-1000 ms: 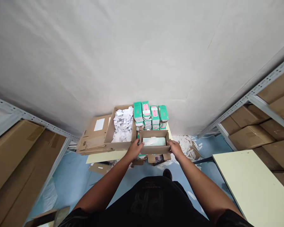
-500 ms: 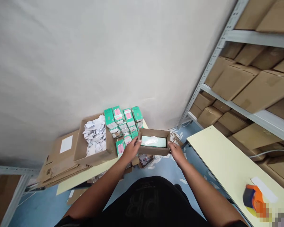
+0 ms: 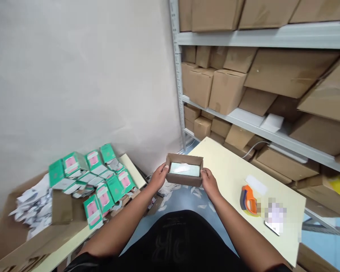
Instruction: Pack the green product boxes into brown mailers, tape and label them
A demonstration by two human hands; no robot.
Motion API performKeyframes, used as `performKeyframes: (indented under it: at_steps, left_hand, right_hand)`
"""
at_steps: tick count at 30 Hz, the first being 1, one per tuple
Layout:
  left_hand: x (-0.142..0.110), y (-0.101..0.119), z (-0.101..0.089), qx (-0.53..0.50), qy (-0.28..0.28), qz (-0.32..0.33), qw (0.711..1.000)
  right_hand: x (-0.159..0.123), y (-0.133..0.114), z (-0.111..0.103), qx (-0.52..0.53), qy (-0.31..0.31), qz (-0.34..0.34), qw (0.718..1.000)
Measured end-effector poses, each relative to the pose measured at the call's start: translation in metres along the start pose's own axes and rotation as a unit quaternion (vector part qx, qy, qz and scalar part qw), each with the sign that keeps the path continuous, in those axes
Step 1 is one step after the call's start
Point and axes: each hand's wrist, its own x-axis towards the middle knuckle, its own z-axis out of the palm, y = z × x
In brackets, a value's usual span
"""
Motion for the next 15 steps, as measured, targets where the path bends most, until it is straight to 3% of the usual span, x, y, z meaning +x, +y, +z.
performKeyframes:
  at_steps: [3, 7, 11, 15]
  left_hand:
    - [0.019, 0.022, 0.05, -0.004, -0.034, -0.01, 0.999]
    - [0.041, 0.046, 0.098, -0.011, -0.108, 0.003, 0.994]
    - [0.069, 0.058, 0.131, 0.006, -0.158, 0.023, 0.987]
    - [0.105, 0.056, 0.163, 0.016, -0.209, 0.044, 0.977]
  right_hand:
    - [0.019, 0.02, -0.043, -0.015, 0.028, 0.004, 0.999]
    - [0.037, 0.047, -0.084, -0.024, 0.058, -0.005, 0.998]
    - [0.05, 0.07, -0.104, -0.027, 0.085, 0.009, 0.996]
    - [0.066, 0.084, -0.112, -0.027, 0.125, 0.028, 0.991]
